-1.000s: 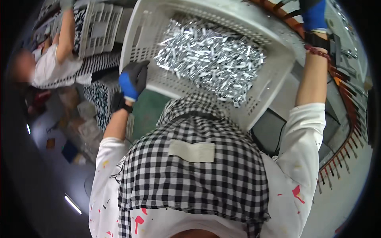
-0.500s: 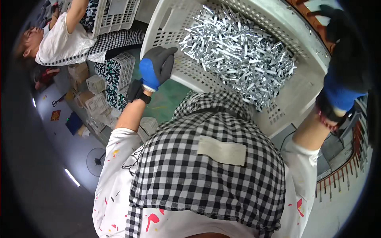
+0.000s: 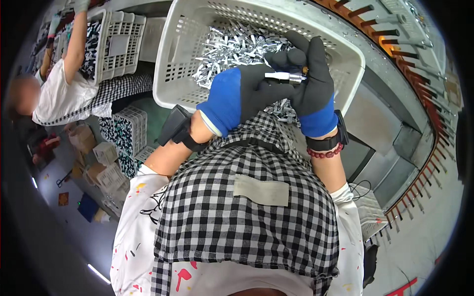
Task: Manually picking up small silver components from a bin and placing them onto the rotating pegs of an automated assembly machine.
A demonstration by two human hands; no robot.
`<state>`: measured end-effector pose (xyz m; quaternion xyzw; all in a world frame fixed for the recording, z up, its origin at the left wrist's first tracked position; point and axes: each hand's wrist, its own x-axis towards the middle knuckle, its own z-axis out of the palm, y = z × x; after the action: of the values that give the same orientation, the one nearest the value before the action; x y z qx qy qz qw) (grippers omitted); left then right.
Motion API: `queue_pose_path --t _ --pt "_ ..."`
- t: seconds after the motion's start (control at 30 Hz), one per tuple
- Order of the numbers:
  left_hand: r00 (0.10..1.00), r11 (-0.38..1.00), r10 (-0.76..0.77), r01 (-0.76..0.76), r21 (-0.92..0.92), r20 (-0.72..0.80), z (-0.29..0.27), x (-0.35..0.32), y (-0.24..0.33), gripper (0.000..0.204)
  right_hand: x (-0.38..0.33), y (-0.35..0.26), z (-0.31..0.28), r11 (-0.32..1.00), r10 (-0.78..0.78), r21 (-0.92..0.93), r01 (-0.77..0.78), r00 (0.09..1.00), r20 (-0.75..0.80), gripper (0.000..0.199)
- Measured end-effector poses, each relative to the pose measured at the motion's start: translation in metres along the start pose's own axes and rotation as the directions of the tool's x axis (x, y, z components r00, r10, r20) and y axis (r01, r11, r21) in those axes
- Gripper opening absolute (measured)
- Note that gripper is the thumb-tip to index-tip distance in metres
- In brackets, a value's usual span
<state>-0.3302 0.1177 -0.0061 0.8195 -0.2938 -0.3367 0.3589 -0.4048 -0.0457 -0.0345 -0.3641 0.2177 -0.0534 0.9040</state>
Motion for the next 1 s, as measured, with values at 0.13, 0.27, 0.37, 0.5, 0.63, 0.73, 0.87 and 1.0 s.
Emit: queue_pose_path --t 0.13,0.27,0.37,0.5,0.63,0.73,0.87,1.0 --pt "1.000 0.990 0.003 -0.004 -0.138 -0.007 0.003 -0.014 0.009 0.034 -0.005 0.006 -0.006 0.809 -0.239 -0.511 0.289 0.957 0.164 0.043" --pt "0.952 0.807 -0.224 0.300 -0.508 0.207 -0.011 -0.027 0.011 0.048 -0.019 -0.007 0.010 0.736 -0.038 -0.653 0.180 0.973 0.226 0.053" --pt "0.975 0.813 -0.182 0.220 -0.538 0.124 -0.002 -0.035 0.000 0.041 -0.010 0.009 0.004 0.946 0.027 0.309 -0.098 0.974 0.227 0.064" --pt "0.975 0.953 -0.039 -0.030 -0.302 -0.220 0.003 -0.044 -0.001 0.032 -0.011 0.013 -0.007 0.964 -0.164 -0.138 0.229 0.914 0.372 0.061" --pt "0.934 0.991 0.086 -0.115 -0.063 -0.347 0.003 -0.049 0.002 0.027 -0.006 0.011 -0.010 0.711 -0.341 -0.347 0.612 0.731 0.591 0.061" --pt "0.917 0.985 0.170 -0.173 0.025 -0.360 0.003 -0.050 0.001 0.022 -0.003 0.010 -0.008 0.618 -0.387 -0.379 0.689 0.686 0.616 0.060" --pt "0.918 0.984 0.175 -0.156 0.082 -0.356 0.003 -0.047 0.010 0.025 -0.004 0.014 -0.003 0.674 -0.371 -0.382 0.632 0.737 0.565 0.056" --pt "0.841 0.939 0.340 -0.284 0.191 -0.420 0.007 -0.039 0.010 0.024 -0.004 0.005 -0.004 0.588 -0.394 -0.426 0.688 0.703 0.592 0.057"
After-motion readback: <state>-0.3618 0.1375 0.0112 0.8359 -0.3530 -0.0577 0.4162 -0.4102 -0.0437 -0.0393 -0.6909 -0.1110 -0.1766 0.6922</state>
